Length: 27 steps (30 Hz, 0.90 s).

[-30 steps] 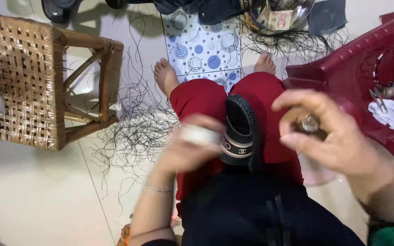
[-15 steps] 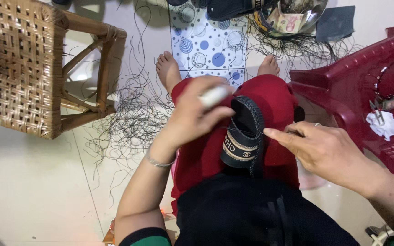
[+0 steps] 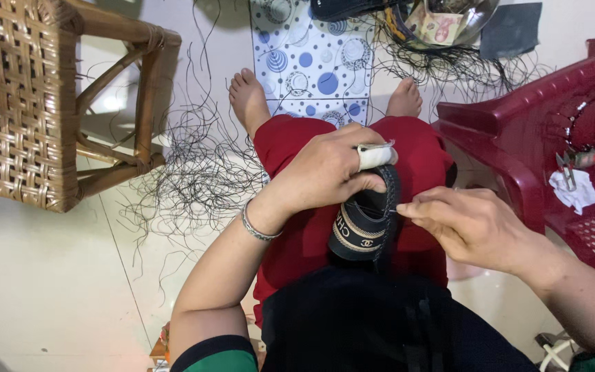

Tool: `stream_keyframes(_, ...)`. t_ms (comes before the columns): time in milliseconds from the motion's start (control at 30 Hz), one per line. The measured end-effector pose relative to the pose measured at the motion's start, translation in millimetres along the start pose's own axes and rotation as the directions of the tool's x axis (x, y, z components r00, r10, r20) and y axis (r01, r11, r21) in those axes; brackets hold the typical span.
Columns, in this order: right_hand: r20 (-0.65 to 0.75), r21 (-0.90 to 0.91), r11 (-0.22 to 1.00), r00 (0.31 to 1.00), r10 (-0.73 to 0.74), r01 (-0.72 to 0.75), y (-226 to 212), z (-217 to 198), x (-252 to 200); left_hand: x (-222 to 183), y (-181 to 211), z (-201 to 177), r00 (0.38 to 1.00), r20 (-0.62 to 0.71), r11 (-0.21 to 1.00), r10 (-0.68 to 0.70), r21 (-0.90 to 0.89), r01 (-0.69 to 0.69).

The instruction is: The person stitches the sole and strap of a sandal together by hand using a needle and thread, and then uses a piece of sandpaper to sand a small wooden object.

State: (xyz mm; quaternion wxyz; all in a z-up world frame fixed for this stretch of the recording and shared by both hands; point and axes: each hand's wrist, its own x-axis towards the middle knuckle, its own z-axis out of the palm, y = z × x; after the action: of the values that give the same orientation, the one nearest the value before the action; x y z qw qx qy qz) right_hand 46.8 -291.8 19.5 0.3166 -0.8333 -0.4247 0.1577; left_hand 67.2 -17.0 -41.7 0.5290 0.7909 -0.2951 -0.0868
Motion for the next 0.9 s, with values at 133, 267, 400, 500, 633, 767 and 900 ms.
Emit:
stream_keyframes(133, -0.033, -0.025, 1.000, 0.999, 0.016, -0.017, -12, 5, 6, 2, -2, 0, 0.999, 0.010, 0.999, 0.051, -0.014, -0.051)
stream_keyframes(267, -0.042, -0.158, 0.970, 0.983, 0.180, -0.184, -19, 21, -1, 4, 5, 3, 0.992, -0.127, 0.997, 0.006, -0.072, -0.015)
stream_keyframes(400, -0.026, -0.113, 0.970, 0.976, 0.215, -0.216, -18, 11, -5, -28, 32, 14, 0.946, -0.325, 1.000, -0.007, 0.017, 0.013)
stream_keyframes(500, 0.003, -0.091, 0.973, 0.977, 0.212, -0.211, -19, 4, -4, -47, 49, 10, 0.934, -0.251, 0.928, 0.254, 0.335, -0.162)
stream_keyframes(633, -0.013, -0.052, 0.972, 0.974, 0.228, -0.228, -20, 6, -1, -59, 62, 10, 0.970, -0.158, 0.956, 0.186, 0.255, -0.142)
stream_keyframes(767, -0.090, -0.022, 0.975, 0.972, 0.216, -0.219, -17, 14, -6, -55, 88, 23, 0.993, -0.058, 0.588, -0.101, -0.808, 0.012)
stream_keyframes(900, -0.198, 0.154, 0.963, 0.948, 0.249, -0.221, -14, 32, -17, -55, 79, 38, 0.926, -0.117, 0.365, -0.358, -0.931, 0.023)
